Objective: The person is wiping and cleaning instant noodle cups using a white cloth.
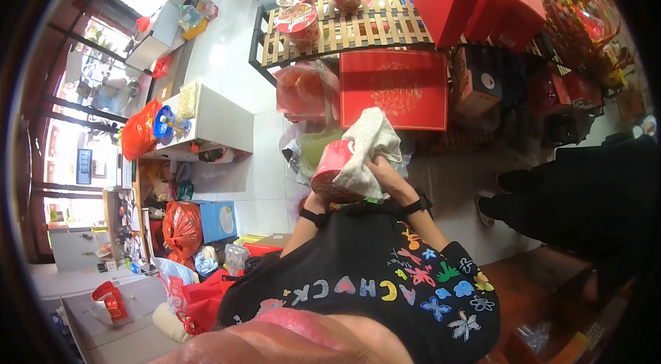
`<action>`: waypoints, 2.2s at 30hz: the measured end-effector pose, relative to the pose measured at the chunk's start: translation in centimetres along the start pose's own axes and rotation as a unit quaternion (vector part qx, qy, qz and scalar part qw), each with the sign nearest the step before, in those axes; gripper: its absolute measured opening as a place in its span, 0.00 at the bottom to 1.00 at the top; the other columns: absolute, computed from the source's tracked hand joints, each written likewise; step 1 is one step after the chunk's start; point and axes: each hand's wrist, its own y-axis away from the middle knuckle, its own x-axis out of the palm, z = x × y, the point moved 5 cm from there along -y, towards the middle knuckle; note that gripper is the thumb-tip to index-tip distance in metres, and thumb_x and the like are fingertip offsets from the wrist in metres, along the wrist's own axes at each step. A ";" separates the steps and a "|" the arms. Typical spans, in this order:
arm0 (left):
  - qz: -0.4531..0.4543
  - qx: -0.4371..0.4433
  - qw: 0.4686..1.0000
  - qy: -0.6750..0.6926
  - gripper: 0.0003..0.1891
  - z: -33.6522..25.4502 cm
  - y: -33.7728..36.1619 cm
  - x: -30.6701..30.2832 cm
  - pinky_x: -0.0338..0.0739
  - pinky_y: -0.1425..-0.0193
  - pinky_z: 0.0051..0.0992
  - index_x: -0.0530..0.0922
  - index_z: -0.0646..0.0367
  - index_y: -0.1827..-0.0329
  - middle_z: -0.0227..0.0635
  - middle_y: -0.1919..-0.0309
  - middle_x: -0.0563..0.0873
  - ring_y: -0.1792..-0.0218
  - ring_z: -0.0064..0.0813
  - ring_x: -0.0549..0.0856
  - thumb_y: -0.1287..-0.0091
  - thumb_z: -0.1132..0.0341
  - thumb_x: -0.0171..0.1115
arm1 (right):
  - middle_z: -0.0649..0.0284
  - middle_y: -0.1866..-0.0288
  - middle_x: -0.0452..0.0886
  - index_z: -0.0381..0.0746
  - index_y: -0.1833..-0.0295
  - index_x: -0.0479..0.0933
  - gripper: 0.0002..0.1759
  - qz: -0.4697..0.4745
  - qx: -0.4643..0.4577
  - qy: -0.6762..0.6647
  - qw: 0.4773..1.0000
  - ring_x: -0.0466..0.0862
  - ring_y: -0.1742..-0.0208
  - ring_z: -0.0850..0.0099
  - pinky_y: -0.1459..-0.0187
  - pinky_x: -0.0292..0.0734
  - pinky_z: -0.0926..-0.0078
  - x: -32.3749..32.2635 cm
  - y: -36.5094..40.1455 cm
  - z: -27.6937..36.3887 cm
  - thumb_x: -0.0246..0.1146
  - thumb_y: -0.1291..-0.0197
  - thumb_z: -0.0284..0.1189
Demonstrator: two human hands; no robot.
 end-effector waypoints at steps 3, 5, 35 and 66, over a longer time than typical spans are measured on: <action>-0.041 -0.037 0.982 0.179 0.27 -1.3 -0.3 2.0 0.79 0.41 0.43 0.74 0.57 0.37 0.43 0.45 0.83 0.46 0.41 0.83 0.25 0.46 0.42 | 0.59 0.34 0.72 0.31 0.29 0.58 0.31 0.002 0.049 -0.179 0.983 0.74 0.37 0.72 0.35 0.68 0.72 -0.8 -1.5 -3.3 0.55 0.28 0.38; -0.091 -0.058 0.981 0.162 0.29 -2.8 0.7 3.8 0.79 0.41 0.44 0.74 0.56 0.37 0.42 0.44 0.83 0.46 0.41 0.83 0.26 0.43 0.42 | 0.61 0.35 0.74 0.36 0.31 0.64 0.27 0.003 0.028 -0.247 0.969 0.76 0.38 0.72 0.36 0.70 0.70 0.1 -1.0 -2.2 0.54 0.28 0.39; -0.106 0.031 0.979 -0.171 0.32 -6.5 -0.6 7.8 0.77 0.48 0.21 0.75 0.67 0.41 0.34 0.52 0.85 0.55 0.20 0.84 0.26 0.41 0.49 | 0.60 0.42 0.80 0.39 0.38 0.72 0.23 0.002 0.064 -0.397 0.916 0.81 0.44 0.66 0.42 0.77 0.66 -6.2 -2.6 -7.0 0.52 0.29 0.44; 0.035 -0.079 0.994 0.060 0.51 -4.2 2.1 7.8 0.59 0.24 0.47 0.52 0.57 0.24 0.39 0.27 0.64 0.28 0.39 0.65 0.42 0.41 0.69 | 0.54 0.40 0.76 0.31 0.34 0.67 0.29 0.046 0.016 -0.168 0.985 0.80 0.43 0.67 0.41 0.78 0.69 -2.1 0.2 1.0 0.47 0.26 0.45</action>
